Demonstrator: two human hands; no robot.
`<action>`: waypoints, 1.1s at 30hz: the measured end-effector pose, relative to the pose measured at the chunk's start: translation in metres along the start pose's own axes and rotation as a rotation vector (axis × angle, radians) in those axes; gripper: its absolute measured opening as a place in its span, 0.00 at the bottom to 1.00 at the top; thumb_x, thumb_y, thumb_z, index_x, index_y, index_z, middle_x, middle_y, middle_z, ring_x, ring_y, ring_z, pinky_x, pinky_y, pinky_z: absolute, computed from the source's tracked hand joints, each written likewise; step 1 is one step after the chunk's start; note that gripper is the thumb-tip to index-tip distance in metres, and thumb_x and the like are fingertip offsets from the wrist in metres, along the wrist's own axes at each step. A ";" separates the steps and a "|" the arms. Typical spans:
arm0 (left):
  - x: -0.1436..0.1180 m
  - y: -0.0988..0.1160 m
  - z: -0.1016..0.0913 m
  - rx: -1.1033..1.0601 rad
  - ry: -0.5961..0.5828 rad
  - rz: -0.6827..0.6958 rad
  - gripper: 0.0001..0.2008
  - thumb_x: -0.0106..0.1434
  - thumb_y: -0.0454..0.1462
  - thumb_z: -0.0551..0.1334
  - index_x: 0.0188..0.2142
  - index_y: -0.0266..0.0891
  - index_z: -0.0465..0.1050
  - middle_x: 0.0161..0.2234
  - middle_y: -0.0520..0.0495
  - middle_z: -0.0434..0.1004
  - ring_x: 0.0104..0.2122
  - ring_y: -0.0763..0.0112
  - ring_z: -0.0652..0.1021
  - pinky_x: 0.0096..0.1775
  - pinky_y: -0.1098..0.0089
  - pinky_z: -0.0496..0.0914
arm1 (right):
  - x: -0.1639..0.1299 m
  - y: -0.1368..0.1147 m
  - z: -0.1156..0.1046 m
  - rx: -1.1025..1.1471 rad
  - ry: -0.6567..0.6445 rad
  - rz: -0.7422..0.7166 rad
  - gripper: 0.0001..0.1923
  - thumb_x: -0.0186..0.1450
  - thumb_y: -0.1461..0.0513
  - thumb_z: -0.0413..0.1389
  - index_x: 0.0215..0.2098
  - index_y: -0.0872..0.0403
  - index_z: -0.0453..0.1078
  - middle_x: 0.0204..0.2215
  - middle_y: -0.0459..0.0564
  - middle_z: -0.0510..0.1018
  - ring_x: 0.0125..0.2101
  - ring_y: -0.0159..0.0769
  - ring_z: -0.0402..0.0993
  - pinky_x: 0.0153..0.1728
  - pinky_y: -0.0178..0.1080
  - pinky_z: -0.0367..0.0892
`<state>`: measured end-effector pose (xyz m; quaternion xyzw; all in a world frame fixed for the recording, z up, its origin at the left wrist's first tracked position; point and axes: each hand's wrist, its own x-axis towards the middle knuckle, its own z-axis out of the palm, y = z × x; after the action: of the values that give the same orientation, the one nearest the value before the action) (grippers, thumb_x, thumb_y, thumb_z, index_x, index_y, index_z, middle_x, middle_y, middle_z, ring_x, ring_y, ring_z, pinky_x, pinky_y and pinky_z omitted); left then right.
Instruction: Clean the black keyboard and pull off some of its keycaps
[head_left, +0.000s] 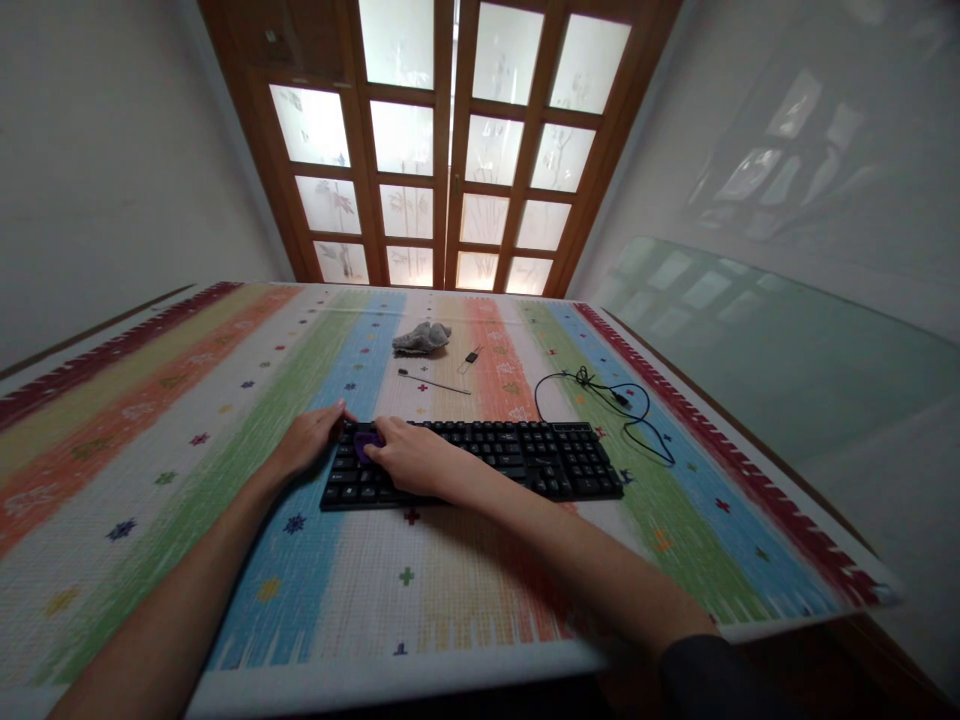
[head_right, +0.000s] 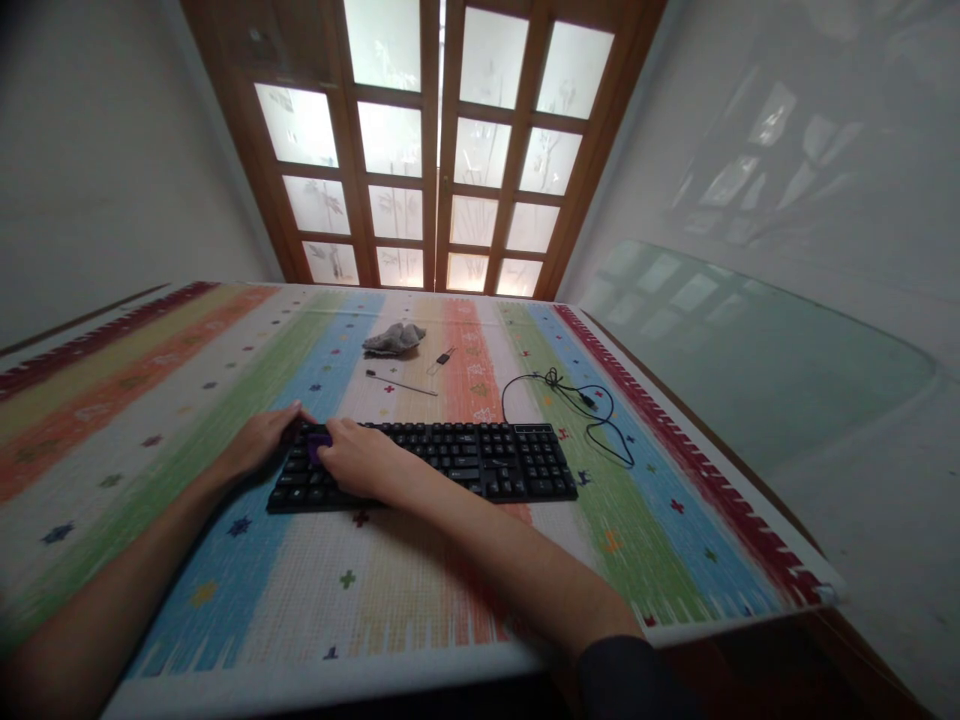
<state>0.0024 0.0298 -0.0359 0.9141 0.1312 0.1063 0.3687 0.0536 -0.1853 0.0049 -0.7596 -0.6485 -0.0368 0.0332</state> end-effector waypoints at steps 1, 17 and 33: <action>0.000 0.000 0.000 -0.001 0.001 0.000 0.32 0.65 0.58 0.44 0.31 0.40 0.79 0.27 0.45 0.80 0.30 0.59 0.77 0.37 0.63 0.69 | -0.001 0.000 0.000 -0.004 0.002 0.003 0.14 0.70 0.69 0.49 0.48 0.61 0.73 0.45 0.62 0.71 0.43 0.43 0.71 0.40 0.41 0.72; 0.001 -0.001 0.000 -0.011 0.001 0.001 0.33 0.64 0.59 0.44 0.29 0.41 0.78 0.27 0.45 0.80 0.30 0.58 0.77 0.38 0.63 0.69 | -0.027 0.007 -0.002 -0.023 0.002 0.056 0.15 0.72 0.68 0.47 0.50 0.61 0.73 0.45 0.64 0.71 0.44 0.44 0.72 0.40 0.43 0.73; -0.001 0.001 0.000 0.006 0.012 -0.007 0.31 0.63 0.58 0.45 0.29 0.41 0.78 0.26 0.46 0.78 0.30 0.59 0.76 0.37 0.63 0.68 | -0.049 0.013 -0.010 -0.007 -0.053 0.080 0.16 0.70 0.70 0.48 0.53 0.64 0.71 0.45 0.64 0.71 0.45 0.45 0.71 0.42 0.42 0.70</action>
<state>0.0021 0.0287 -0.0351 0.9142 0.1369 0.1102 0.3653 0.0591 -0.2362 0.0097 -0.7859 -0.6179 -0.0179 0.0148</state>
